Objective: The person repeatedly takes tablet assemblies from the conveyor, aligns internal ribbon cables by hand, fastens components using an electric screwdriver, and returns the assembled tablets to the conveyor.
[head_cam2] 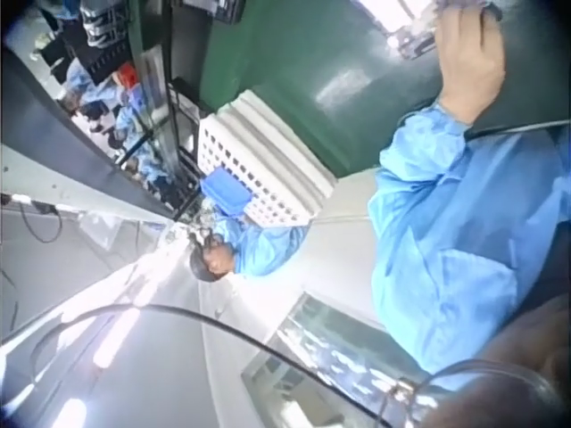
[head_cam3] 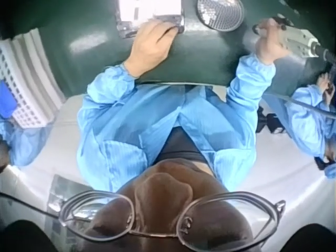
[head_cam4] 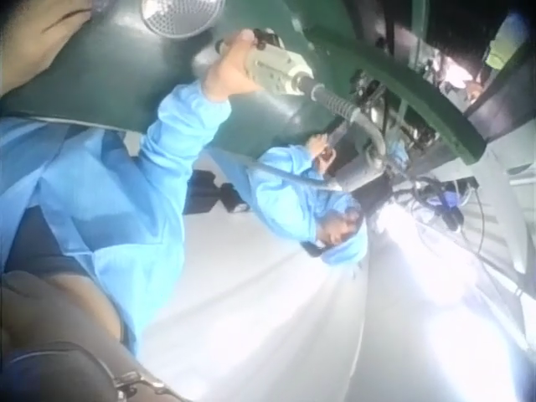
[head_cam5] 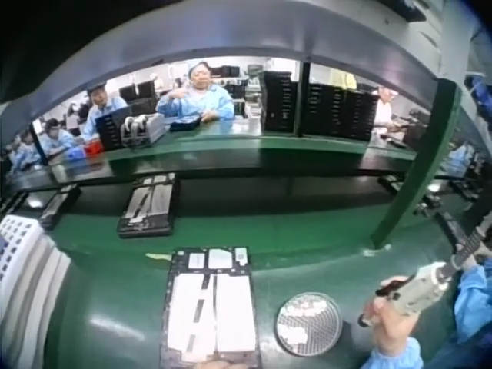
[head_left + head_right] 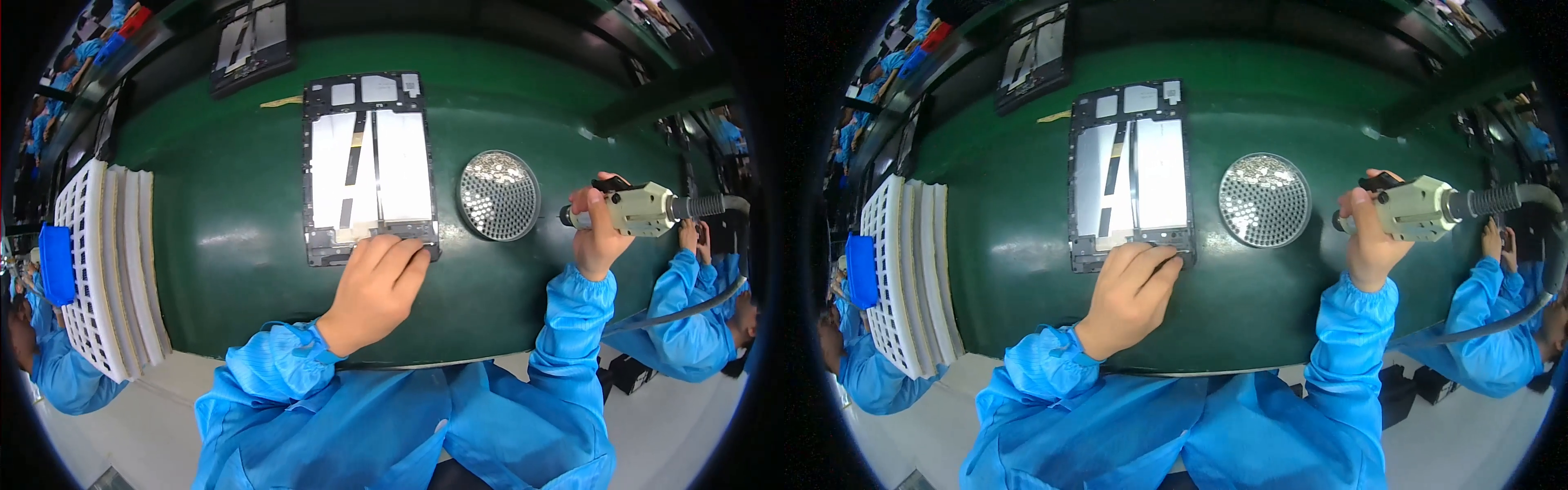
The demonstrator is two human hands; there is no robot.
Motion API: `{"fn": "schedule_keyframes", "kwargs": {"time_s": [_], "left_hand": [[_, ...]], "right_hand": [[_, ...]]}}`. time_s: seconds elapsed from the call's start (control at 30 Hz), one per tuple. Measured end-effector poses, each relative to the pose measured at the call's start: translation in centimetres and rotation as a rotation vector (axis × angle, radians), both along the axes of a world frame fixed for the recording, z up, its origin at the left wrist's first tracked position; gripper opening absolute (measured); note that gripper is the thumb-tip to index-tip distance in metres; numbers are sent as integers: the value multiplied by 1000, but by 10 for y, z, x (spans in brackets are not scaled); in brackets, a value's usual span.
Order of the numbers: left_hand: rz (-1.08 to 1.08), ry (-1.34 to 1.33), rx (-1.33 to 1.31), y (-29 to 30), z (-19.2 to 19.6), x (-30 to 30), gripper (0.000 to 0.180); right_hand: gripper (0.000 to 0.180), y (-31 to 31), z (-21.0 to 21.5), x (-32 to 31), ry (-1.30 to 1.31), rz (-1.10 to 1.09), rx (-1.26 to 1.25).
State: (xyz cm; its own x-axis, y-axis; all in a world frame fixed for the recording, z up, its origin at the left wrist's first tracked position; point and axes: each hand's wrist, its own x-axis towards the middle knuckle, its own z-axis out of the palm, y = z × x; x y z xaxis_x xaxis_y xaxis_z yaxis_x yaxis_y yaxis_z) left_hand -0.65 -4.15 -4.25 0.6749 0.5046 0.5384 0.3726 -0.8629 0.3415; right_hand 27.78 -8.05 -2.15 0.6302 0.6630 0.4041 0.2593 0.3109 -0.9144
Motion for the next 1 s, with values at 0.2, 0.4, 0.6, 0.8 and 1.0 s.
{"fn": "schedule_keyframes", "kwargs": {"time_s": [0.2, 0.4, 0.6, 0.8, 1.0], "left_hand": [[-42, -30, -91, 5, 1, -3, 25], [-48, 1, -47, 6, 0, -4, 25], [-120, 87, -89, 13, 8, -6, 23], [-303, 226, 2, 43, 17, -19, 26], [-325, 227, 3, 47, 11, 5, 29]], "right_hand": [[31, -2, -2, 1, 45, 31, 8], [30, -2, -1, -2, 59, 30, -2], [30, -4, -2, 3, 59, 16, 6], [26, -3, 7, -4, 17, 61, 75], [35, 4, 27, -34, 115, 337, 207]]}}
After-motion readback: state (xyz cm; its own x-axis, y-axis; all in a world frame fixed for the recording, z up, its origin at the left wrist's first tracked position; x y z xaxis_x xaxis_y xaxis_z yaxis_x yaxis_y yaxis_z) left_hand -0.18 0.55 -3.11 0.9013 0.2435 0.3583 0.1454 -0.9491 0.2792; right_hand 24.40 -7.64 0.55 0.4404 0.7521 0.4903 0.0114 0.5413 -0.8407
